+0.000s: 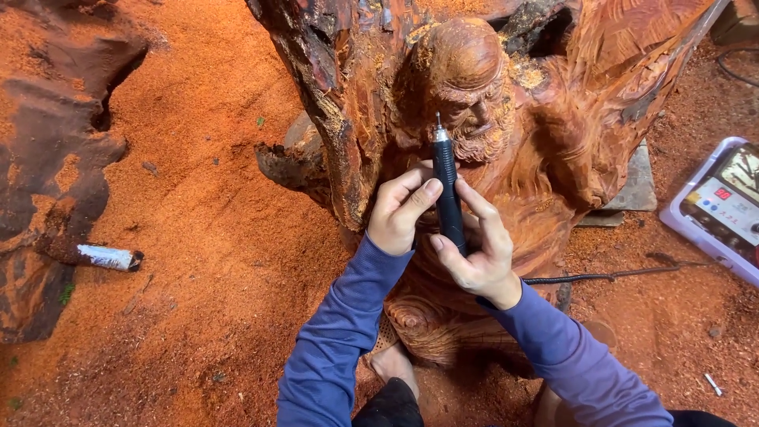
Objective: Using a handheld rotary tool to carve intricate details into a large wooden sculpture
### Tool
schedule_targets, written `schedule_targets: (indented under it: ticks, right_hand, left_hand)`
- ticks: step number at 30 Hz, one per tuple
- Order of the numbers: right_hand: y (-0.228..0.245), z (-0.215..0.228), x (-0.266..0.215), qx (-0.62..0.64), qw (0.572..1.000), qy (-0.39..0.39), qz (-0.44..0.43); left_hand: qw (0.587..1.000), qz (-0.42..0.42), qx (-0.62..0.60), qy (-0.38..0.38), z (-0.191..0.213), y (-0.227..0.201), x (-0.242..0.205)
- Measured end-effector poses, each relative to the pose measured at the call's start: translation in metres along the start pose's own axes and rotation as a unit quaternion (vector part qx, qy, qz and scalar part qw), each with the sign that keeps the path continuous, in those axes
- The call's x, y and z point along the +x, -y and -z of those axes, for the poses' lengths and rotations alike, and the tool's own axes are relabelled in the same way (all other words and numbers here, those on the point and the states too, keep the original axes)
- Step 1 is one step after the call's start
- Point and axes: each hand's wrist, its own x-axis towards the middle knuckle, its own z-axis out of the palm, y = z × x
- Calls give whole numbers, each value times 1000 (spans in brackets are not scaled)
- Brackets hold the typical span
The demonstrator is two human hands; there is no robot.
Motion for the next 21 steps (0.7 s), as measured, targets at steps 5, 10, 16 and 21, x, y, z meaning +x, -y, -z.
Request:
schedule_targets:
  ticks: [5,10,16,21]
  right_hand:
    - [12,-10,-5,2,1000,-11,5]
    - [24,-24,-19,27,999,-47,4]
    - [54,-15,-18,160,983,17,-92]
    - [76,14,8,133,979,98,-119]
  left_hand:
    - [1000,8,-27,0,-4,-7,-4]
    - [999,44,-17,-1,-11,-13,-16]
    - [989,142,4,45,-2,-26,-18]
    - [977,207,-2,43,-2,-28,-13]
